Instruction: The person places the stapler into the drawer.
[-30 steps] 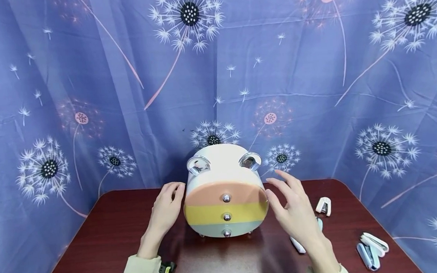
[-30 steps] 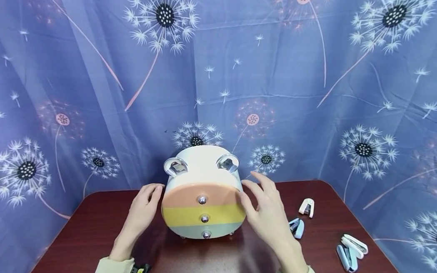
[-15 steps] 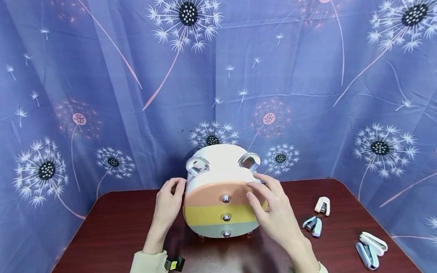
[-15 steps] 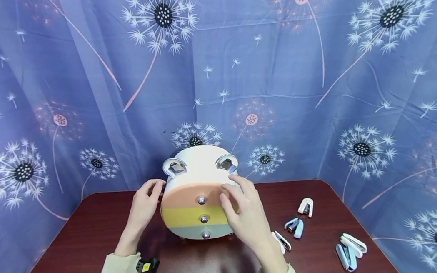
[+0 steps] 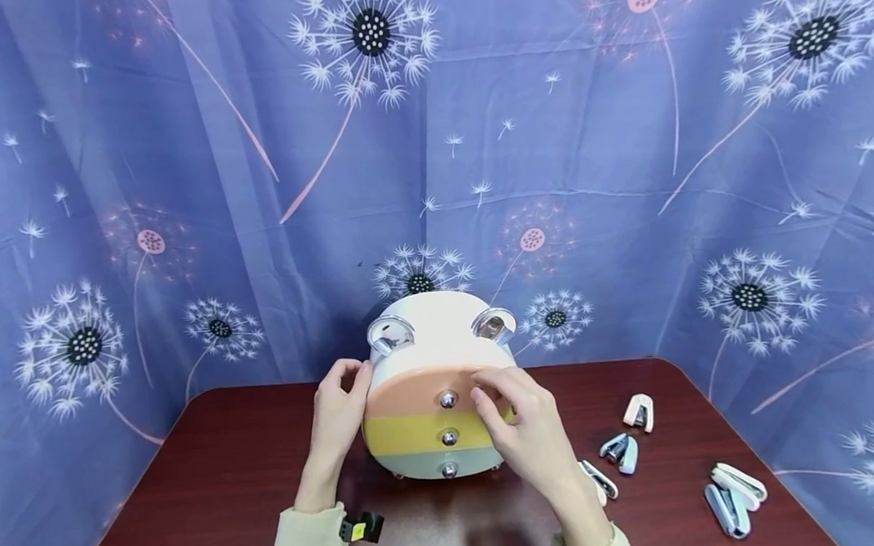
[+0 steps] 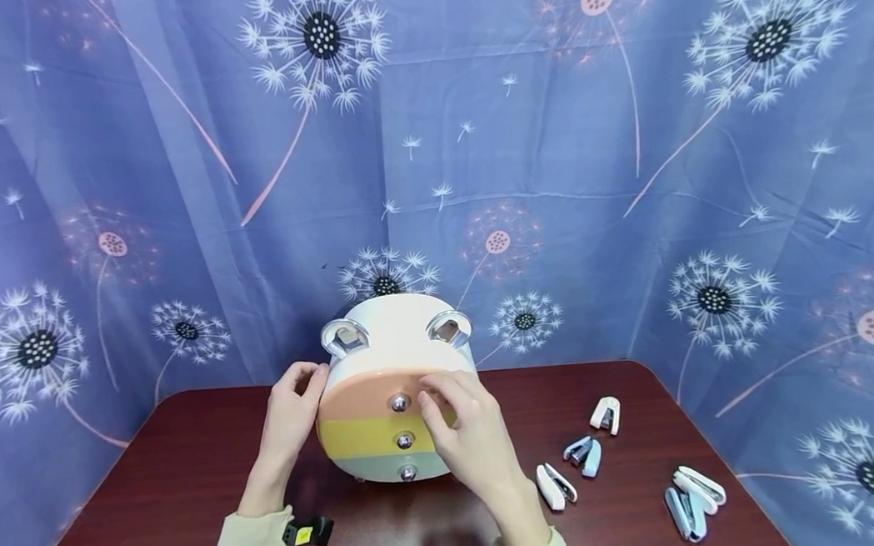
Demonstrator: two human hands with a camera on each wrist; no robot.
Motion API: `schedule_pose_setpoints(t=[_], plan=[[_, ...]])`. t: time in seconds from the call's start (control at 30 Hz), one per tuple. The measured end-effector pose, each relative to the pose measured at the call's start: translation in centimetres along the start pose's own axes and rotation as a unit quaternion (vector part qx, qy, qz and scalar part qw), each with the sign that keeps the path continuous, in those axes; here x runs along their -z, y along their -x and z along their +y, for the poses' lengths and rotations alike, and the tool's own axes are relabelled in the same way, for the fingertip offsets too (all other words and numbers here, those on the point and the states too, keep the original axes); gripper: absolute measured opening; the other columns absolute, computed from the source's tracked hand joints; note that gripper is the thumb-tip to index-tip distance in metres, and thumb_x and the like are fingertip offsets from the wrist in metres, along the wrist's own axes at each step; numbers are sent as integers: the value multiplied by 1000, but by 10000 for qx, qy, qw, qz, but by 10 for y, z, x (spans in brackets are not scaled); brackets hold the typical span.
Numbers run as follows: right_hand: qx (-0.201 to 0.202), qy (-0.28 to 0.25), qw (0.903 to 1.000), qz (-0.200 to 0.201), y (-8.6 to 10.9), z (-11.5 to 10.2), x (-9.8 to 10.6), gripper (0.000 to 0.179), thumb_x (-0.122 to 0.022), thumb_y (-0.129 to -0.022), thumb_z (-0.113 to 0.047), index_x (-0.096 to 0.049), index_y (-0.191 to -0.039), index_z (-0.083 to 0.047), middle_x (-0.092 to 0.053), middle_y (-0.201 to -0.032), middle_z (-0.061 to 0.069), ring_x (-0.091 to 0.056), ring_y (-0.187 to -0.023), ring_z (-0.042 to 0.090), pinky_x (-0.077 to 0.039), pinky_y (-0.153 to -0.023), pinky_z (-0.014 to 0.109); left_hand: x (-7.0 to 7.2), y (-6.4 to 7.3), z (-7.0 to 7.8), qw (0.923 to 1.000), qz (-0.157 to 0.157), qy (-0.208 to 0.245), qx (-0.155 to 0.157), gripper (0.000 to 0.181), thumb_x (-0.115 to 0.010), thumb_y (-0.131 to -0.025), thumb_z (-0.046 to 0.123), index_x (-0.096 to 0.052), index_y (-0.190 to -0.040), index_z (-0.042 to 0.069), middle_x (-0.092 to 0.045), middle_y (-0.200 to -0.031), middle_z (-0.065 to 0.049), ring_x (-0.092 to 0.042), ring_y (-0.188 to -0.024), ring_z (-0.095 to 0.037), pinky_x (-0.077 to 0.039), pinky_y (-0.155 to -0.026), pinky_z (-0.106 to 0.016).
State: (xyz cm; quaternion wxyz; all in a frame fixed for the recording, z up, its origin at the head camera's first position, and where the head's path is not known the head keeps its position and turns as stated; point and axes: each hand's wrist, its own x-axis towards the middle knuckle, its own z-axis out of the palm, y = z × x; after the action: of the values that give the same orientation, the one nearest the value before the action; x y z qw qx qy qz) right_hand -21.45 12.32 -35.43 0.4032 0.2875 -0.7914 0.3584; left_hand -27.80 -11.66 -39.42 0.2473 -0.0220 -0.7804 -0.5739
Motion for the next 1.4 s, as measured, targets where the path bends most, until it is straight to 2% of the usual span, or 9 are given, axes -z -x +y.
schedule_pose_setpoints(t=[0.13,0.3,0.47,0.7,0.93,1.13,1.4], plan=[[-123,-34,9997,-196,1,2,-2,14,-61,-82,-15,-64,-96,-13,-55,-82,-13,-47,-65,0,-39,-52,20,-1,0,-1,9995,-100,220,222,24,-59,-81,43,-59,-83,19,-56,-73,-2,-50,-66,-15,-40,-59,-30],[-284,-266,9978,-529,1,2,-8,13,-64,-81,-17,-63,-93,-15,-58,-78,-15,-51,-63,-2,-43,-53,19,-2,0,-3,9986,-273,284,361,28,-59,-80,45,-59,-85,17,-55,-74,-3,-50,-68,-17,-40,-60,-29],[-573,-505,9941,-774,0,2,-20,14,-66,-79,-21,-63,-93,-17,-60,-75,-16,-54,-60,-3,-44,-54,15,3,-2,-6,9987,-254,258,359,31,-60,-78,46,-59,-85,17,-55,-75,-4,-50,-69,-17,-39,-62,-29],[-249,-638,9945,-790,5,4,-38,20,-68,-78,-16,-60,-95,-11,-62,-74,-9,-54,-56,-1,-42,-50,14,8,-3,-10,9986,-265,236,380,35,-59,-77,50,-59,-86,16,-56,-75,-4,-50,-69,-17,-39,-62,-29],[-125,-267,9979,-572,12,3,-47,22,-68,-76,-12,-58,-96,-10,-59,-71,-10,-50,-54,-3,-40,-48,12,7,1,-15,9984,-205,246,464,35,-59,-77,50,-59,-86,16,-55,-75,-4,-50,-70,-17,-39,-63,-27],[-185,-210,9992,-283,13,4,-48,20,-67,-75,-10,-58,-93,-11,-58,-69,-10,-51,-53,-3,-41,-48,12,4,-1,-13,9983,-293,298,399,34,-59,-78,49,-59,-87,16,-56,-75,-4,-50,-69,-17,-40,-62,-28],[86,-117,9998,118,15,2,-50,18,-64,-73,-6,-59,-90,-9,-57,-68,-10,-52,-53,-4,-42,-47,12,3,0,-9,9984,-317,265,391,36,-59,-77,50,-59,-86,15,-56,-76,-4,-51,-70,-17,-39,-64,-29]])
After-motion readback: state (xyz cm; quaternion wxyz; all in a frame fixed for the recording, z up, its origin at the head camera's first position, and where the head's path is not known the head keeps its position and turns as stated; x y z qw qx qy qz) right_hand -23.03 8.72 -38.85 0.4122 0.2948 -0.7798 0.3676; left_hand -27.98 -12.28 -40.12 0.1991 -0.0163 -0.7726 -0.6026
